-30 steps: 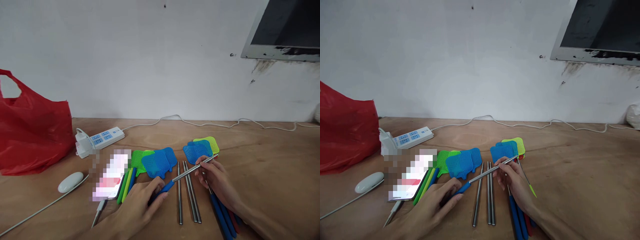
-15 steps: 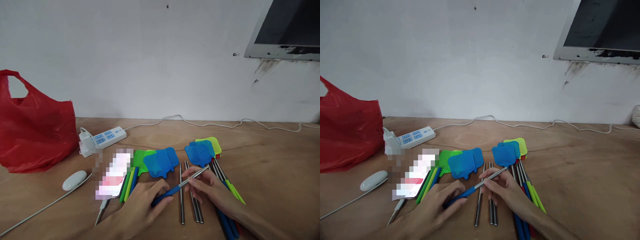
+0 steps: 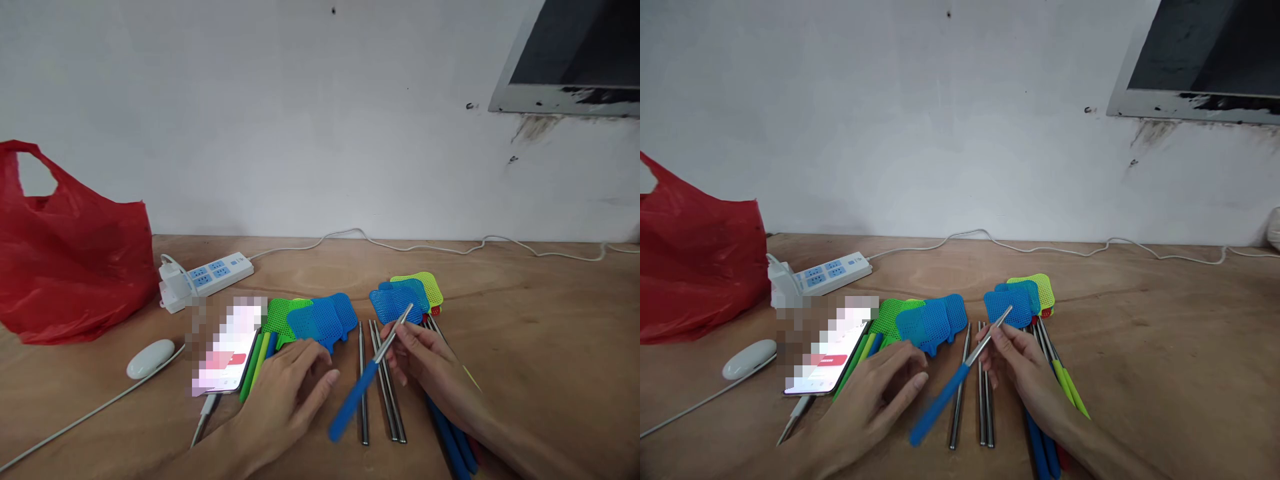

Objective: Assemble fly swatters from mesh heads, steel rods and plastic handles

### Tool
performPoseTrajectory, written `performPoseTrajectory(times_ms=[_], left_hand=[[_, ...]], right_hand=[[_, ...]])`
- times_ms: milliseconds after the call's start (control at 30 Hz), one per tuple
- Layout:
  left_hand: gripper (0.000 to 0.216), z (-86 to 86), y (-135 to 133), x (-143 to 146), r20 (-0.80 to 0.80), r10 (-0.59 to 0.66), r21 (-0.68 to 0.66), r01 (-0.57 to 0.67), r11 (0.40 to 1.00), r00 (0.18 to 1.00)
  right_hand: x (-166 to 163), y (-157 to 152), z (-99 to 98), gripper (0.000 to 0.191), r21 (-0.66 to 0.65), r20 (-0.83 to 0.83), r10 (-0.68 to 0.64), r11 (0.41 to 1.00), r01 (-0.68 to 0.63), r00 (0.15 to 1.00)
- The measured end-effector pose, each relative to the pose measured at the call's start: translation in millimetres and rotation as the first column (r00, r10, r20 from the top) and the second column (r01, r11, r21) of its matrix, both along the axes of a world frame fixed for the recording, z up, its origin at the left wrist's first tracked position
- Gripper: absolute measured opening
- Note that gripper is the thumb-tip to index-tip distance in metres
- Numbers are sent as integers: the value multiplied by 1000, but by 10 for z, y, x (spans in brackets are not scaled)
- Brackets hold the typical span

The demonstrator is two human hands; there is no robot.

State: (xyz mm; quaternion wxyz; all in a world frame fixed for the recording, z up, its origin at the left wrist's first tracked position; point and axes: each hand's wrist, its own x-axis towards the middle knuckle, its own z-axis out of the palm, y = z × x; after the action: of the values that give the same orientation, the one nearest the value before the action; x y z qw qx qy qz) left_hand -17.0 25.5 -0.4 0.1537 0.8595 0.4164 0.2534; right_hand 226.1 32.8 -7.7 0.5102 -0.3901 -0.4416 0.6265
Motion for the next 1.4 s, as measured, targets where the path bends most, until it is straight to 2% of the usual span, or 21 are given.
performPoseTrajectory(times_ms=[67, 167, 267, 400, 633, 900, 1000, 1100, 1267, 1400], left_hand=[[20, 2, 45, -23, -43, 67, 94, -63, 994, 997], [39, -49, 118, -62, -158, 110, 207, -76, 975, 981], [45, -104, 150, -77, -232, 116, 192, -72, 979, 966], [43, -109, 146, -71, -208, 142, 180, -105, 978, 968], [70, -121, 176, -103, -233, 183, 147, -152, 977, 955], [71, -77, 193, -118, -179, 184, 130, -163, 978, 966], [69, -24, 186, -135, -89, 183, 105, -173, 979, 979], [65, 32, 173, -136, -12, 207, 53, -206, 977, 978], [64, 52, 160, -127, 25, 226, -12, -225, 974, 974], [63, 23, 164, -130, 60, 222, 2, -223, 975, 973]], right_hand=[[40, 38, 48, 39, -57, -57, -101, 994, 98, 993], [105, 81, 126, 37, -130, -137, -119, 986, 102, 983], [130, 80, 169, 36, -155, -157, -76, 986, 52, 985], [123, 66, 156, 35, -190, -174, -34, 982, 0, 984], [138, 101, 113, 33, -238, -174, 22, 969, -64, 985], [160, 88, 134, 32, -226, -139, 37, 972, -68, 990], [183, 86, 140, 30, -232, -103, 102, 965, -123, 989], [186, 51, 158, 33, -217, -5, 230, 950, -225, 973], [163, -39, 193, 43, -247, 233, 362, 920, -305, 903], [162, -64, 196, 44, -248, 300, 471, 878, -409, 830]])
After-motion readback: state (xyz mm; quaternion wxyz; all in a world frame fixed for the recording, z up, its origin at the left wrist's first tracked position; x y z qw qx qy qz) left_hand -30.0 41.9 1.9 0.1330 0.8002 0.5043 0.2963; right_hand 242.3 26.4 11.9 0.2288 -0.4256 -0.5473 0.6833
